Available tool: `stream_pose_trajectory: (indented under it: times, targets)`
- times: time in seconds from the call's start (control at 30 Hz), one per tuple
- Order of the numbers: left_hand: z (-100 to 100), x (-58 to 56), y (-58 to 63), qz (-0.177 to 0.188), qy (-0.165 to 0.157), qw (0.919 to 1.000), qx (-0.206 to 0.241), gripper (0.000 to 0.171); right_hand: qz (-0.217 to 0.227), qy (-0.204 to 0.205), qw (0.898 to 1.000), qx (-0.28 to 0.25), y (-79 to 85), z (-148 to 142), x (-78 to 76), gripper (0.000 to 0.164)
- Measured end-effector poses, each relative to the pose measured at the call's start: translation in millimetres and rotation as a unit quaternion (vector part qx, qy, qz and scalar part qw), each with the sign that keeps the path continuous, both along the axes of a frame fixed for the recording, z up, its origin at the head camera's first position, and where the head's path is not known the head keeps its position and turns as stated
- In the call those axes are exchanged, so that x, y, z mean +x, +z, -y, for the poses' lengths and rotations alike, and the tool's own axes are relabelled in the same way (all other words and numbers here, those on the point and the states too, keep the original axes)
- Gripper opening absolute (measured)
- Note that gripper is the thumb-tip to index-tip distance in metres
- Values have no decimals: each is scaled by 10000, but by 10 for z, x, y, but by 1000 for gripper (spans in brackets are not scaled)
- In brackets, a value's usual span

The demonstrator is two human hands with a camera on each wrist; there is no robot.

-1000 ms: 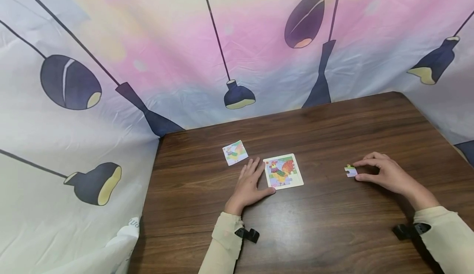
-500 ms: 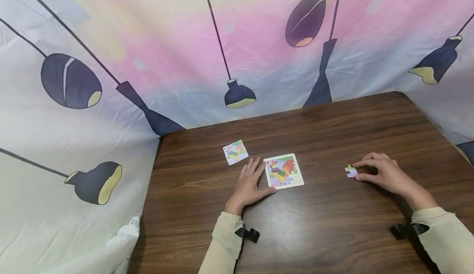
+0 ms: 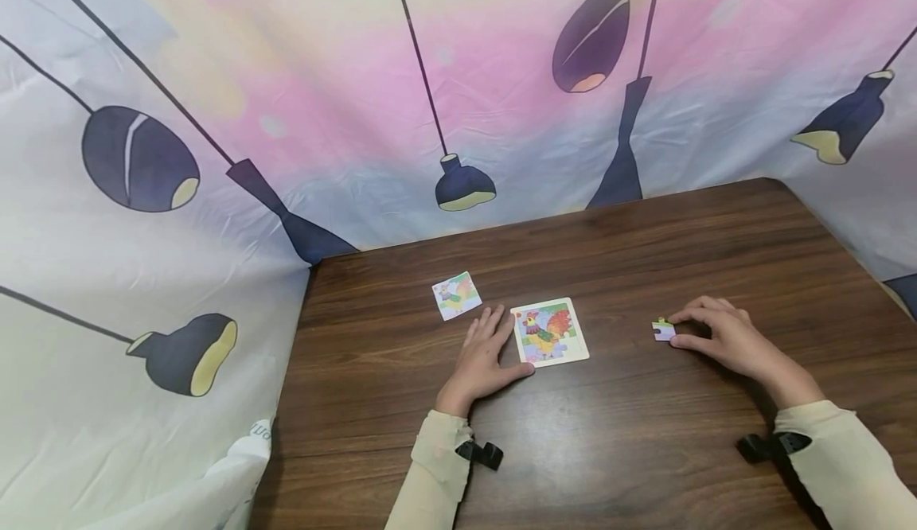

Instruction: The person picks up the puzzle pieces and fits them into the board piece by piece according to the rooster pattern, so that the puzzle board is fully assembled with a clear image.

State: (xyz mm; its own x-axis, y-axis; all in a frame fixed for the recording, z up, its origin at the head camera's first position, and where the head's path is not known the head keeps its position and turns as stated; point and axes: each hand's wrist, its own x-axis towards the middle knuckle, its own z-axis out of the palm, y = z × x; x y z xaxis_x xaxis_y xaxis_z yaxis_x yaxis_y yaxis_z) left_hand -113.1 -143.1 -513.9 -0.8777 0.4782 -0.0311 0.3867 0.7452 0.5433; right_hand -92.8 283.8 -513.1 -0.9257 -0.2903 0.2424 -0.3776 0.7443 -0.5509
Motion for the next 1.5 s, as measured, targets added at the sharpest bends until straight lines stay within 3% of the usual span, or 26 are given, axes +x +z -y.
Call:
stream_pose_trajectory:
  times: [0.53,0.8,1.5]
  targets:
    - [5,-6,-2,-40,-29,10000,84,97,476,527,9969,-340,5,702,-183,29]
    - [11,-23,16,-102,-45,9999,16,97,404,997,9934,-401,11,1079,-242,28]
    - [9,-13,12,10,14,9999,163,96,529,1013,9933,-188,-11,1231,-254,29]
